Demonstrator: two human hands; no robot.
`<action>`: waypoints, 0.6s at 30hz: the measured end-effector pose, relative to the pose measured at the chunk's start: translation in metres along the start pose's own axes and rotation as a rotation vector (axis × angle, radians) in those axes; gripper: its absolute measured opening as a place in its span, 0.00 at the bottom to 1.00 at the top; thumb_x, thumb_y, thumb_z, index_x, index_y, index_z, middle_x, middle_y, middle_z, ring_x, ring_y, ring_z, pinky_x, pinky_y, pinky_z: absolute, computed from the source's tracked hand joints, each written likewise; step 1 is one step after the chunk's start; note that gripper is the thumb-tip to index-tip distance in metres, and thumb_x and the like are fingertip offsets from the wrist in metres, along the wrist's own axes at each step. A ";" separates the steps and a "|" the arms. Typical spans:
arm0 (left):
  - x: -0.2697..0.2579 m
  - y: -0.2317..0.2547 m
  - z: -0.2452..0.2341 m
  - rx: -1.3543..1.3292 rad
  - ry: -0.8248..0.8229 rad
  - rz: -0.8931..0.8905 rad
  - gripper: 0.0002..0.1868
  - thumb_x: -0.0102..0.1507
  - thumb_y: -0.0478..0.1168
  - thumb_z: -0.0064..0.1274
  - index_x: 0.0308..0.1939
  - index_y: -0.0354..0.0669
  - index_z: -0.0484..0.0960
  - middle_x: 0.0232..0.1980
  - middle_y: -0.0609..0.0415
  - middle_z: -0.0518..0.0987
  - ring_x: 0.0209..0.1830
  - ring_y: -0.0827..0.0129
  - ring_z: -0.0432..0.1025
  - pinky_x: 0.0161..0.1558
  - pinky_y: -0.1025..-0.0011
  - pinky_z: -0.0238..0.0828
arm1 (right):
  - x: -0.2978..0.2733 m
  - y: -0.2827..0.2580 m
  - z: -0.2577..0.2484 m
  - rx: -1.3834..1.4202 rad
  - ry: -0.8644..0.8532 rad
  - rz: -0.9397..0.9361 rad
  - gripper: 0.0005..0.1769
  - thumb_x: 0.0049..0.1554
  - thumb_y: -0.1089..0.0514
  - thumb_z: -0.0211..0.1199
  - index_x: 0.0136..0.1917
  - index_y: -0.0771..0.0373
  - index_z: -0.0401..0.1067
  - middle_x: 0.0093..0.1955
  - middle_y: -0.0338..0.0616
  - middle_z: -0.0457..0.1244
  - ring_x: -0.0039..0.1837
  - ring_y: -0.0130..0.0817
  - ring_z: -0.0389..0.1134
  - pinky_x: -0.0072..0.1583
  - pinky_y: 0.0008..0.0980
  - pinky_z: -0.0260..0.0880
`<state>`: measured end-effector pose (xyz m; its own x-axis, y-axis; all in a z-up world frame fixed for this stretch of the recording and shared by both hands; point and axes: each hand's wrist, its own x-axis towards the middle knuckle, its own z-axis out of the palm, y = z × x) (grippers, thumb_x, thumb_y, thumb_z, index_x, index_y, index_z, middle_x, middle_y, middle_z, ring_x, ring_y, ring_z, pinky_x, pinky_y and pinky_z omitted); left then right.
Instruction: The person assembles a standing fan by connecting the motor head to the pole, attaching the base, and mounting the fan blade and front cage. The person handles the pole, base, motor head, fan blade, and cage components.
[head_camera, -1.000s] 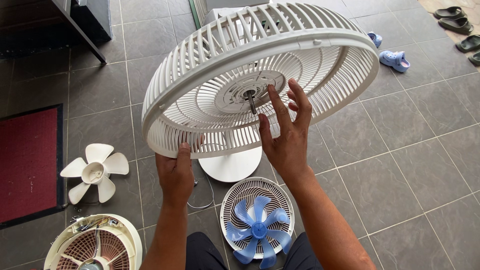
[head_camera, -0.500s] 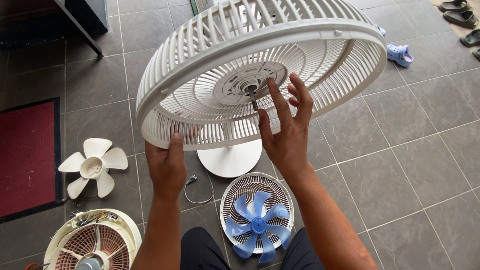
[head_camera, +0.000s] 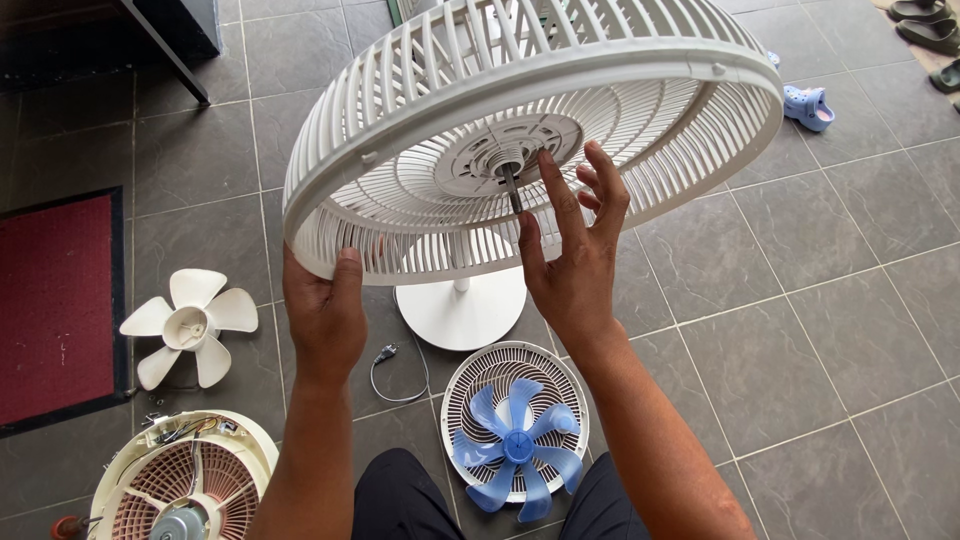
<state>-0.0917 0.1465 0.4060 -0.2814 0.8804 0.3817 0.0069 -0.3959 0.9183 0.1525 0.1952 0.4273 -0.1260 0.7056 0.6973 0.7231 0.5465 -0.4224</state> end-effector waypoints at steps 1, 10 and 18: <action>0.000 0.000 0.001 -0.008 0.000 0.003 0.22 0.73 0.31 0.42 0.71 0.33 0.61 0.62 0.47 0.75 0.59 0.71 0.73 0.63 0.69 0.73 | 0.001 0.000 0.000 0.003 0.001 0.000 0.34 0.66 0.60 0.66 0.82 0.48 0.58 0.83 0.48 0.41 0.80 0.45 0.52 0.74 0.41 0.67; 0.001 -0.004 0.000 -0.040 0.013 -0.026 0.21 0.73 0.31 0.42 0.70 0.33 0.63 0.62 0.47 0.76 0.59 0.71 0.74 0.63 0.69 0.73 | -0.001 0.002 0.001 0.000 0.000 0.000 0.34 0.67 0.59 0.66 0.82 0.48 0.59 0.83 0.48 0.40 0.80 0.44 0.52 0.74 0.41 0.66; 0.002 -0.007 -0.002 -0.059 -0.007 -0.009 0.20 0.73 0.32 0.43 0.69 0.32 0.64 0.62 0.47 0.75 0.60 0.70 0.73 0.63 0.69 0.73 | 0.000 0.001 0.001 -0.024 -0.002 0.002 0.33 0.67 0.60 0.66 0.81 0.48 0.59 0.83 0.49 0.40 0.79 0.45 0.52 0.73 0.41 0.65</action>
<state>-0.0937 0.1504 0.3997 -0.2741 0.8856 0.3748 -0.0524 -0.4029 0.9137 0.1527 0.1958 0.4260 -0.1257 0.7075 0.6954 0.7394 0.5342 -0.4098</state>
